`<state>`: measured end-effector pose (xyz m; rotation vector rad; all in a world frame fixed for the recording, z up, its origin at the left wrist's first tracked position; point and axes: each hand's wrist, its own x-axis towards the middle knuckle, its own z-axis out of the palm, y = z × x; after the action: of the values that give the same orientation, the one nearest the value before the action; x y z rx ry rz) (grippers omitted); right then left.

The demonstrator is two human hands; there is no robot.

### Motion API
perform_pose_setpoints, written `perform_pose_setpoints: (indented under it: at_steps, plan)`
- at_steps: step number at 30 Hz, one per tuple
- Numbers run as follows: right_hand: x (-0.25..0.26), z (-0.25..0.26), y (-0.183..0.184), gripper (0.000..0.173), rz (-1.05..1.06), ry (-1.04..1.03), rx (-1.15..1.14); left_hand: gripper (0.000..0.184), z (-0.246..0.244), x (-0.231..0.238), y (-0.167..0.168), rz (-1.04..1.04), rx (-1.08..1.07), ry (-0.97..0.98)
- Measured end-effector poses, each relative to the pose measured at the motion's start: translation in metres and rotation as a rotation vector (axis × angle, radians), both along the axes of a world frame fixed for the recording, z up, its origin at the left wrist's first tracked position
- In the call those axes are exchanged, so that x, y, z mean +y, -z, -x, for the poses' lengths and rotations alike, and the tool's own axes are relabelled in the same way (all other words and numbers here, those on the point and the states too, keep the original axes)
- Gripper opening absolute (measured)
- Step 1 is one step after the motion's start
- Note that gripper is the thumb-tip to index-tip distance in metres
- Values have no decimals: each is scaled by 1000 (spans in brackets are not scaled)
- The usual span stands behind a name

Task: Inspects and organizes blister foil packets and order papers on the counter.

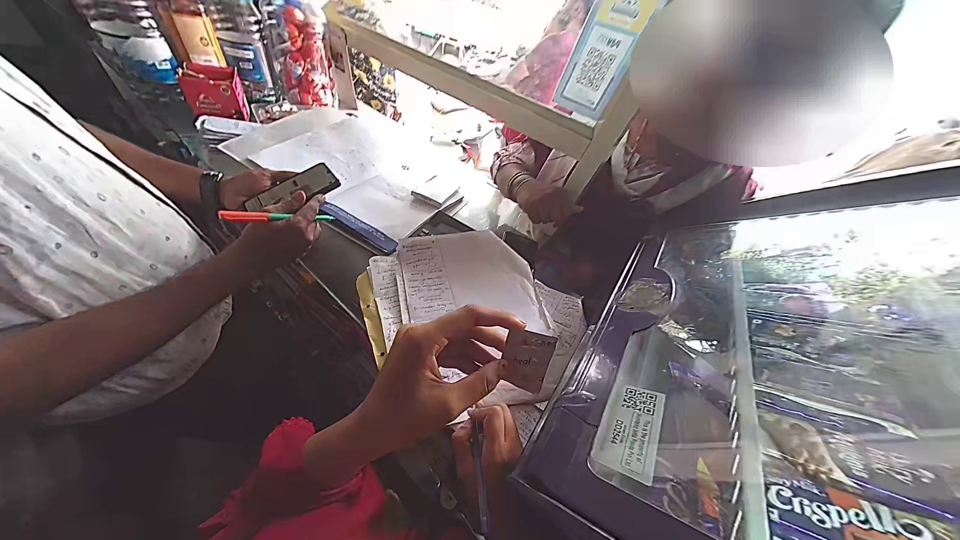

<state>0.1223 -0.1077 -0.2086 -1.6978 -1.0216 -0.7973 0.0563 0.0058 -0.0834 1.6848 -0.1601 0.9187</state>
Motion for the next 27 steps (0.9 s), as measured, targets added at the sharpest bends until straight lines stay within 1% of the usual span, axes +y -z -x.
perform_pose_setpoints:
  at_steps: [3,9,12,13,15,17,19,20,23,26,27]
  plan:
    - [0,1,1,11,-5,8,15,31,-23,6,-26,-61,7,19]
    - [9,2,4,11,-88,74,-2,38,-88,14,-74,-72,75,168]
    - [14,-2,13,16,-175,64,-17,34,-123,7,-94,43,170,244]
    - [11,-5,19,17,-158,27,-4,31,-137,6,-98,85,201,283]
    - [4,-6,26,12,-87,-12,43,23,-169,5,-100,138,274,331]
    - [3,-10,50,8,-64,9,36,20,-199,2,-96,188,378,331]
    - [7,-16,66,11,-74,25,15,20,-221,-5,-93,284,499,331]
    - [8,-17,67,12,-75,31,12,20,-229,-9,-93,345,544,338]
    - [8,-13,50,9,-40,109,-1,18,-245,-23,-93,496,557,387]
    - [-2,-16,41,7,61,29,-7,15,-253,-35,-97,569,520,461]
    - [-8,-12,24,7,111,-4,17,16,-254,-39,-100,592,520,466]
